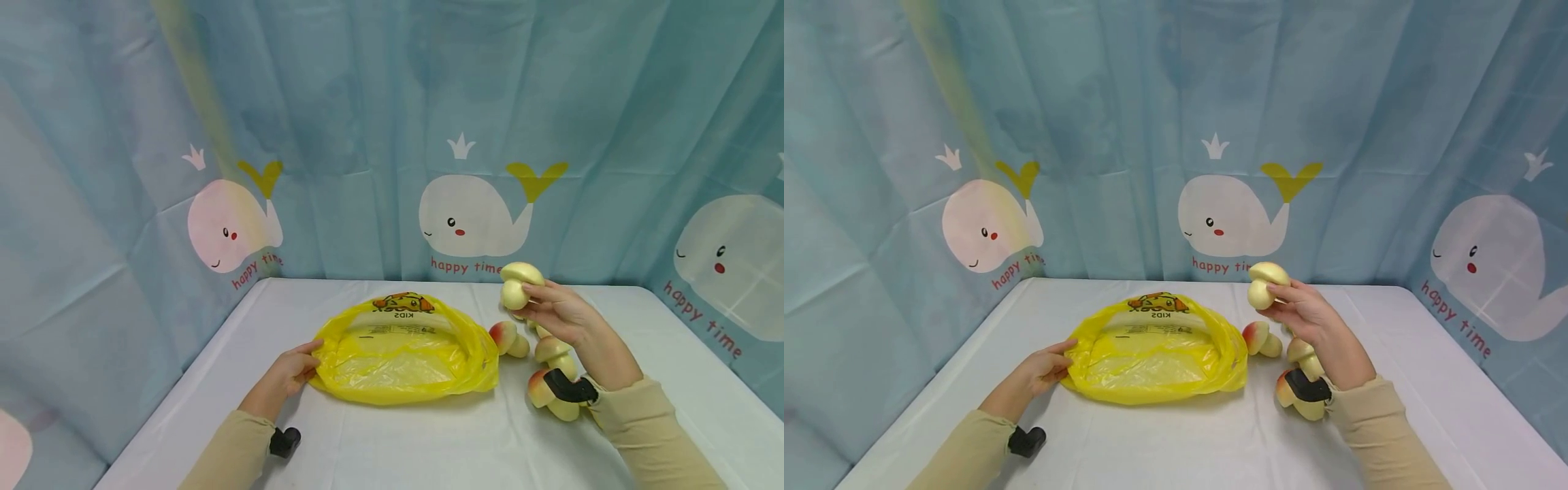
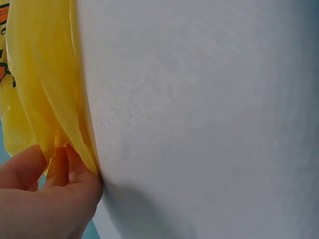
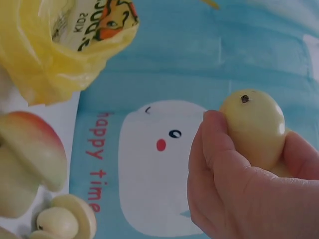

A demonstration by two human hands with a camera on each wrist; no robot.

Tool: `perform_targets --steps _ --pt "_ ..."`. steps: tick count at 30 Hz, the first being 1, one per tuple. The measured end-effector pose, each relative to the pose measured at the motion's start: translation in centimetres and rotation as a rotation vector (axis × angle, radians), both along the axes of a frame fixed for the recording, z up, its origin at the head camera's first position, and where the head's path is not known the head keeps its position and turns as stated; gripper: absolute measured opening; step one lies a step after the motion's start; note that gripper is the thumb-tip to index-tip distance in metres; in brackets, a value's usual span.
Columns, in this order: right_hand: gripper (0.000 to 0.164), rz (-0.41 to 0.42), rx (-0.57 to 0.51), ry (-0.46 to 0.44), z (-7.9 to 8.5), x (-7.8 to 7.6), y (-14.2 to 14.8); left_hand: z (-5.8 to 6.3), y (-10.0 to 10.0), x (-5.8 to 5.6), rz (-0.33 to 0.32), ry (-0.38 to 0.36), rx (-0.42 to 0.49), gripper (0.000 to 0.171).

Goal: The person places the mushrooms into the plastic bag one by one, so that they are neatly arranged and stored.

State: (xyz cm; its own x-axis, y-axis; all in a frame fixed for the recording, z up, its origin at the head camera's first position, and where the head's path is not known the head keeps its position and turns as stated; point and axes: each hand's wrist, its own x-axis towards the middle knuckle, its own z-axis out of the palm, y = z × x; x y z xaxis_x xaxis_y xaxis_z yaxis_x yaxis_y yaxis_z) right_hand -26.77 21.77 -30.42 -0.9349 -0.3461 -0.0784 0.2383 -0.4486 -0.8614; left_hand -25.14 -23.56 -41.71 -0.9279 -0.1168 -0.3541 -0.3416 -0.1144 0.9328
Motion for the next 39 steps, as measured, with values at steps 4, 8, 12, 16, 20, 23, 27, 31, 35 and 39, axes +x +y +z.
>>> perform_targets --steps 4,8,12,16,20,23,27,31,35,39 --pt "0.008 0.011 0.017 -0.006 0.1 -0.2 -1.1 0.0 0.0 0.0 0.013 -0.002 -0.001 0.056" --pt "0.006 0.012 -0.01 -0.047 0.3 -0.1 -2.0 -0.1 0.0 0.0 0.006 0.005 -0.008 0.056" --pt "0.011 0.014 0.006 -0.051 0.3 0.0 -2.8 -0.2 0.1 0.0 0.006 0.006 -0.007 0.056" --pt "0.022 0.033 0.04 -0.029 0.4 0.0 -3.6 -0.1 0.2 0.1 0.002 0.002 -0.019 0.056" --pt "0.029 0.059 0.047 -0.038 0.5 0.0 -4.4 0.0 0.4 0.1 0.007 -0.009 -0.033 0.055" --pt "0.03 0.071 0.045 -0.063 0.4 -0.2 -5.1 0.0 0.5 0.0 0.022 -0.018 -0.034 0.055" --pt "0.027 0.063 0.068 -0.078 0.2 -0.4 -6.0 -0.1 0.5 -0.1 0.036 -0.023 -0.037 0.054" --pt "0.028 0.068 0.092 -0.09 0.0 -0.5 -6.8 -0.3 0.4 -0.2 0.042 -0.022 -0.037 0.054" --pt "0.025 0.099 0.11 -0.1 -0.2 -0.8 -7.4 -0.3 0.5 -0.1 0.039 -0.019 -0.032 0.054" --pt "0.022 0.127 0.133 -0.091 -0.4 -1.0 -8.0 -0.1 0.5 0.0 0.057 -0.021 -0.034 0.055"
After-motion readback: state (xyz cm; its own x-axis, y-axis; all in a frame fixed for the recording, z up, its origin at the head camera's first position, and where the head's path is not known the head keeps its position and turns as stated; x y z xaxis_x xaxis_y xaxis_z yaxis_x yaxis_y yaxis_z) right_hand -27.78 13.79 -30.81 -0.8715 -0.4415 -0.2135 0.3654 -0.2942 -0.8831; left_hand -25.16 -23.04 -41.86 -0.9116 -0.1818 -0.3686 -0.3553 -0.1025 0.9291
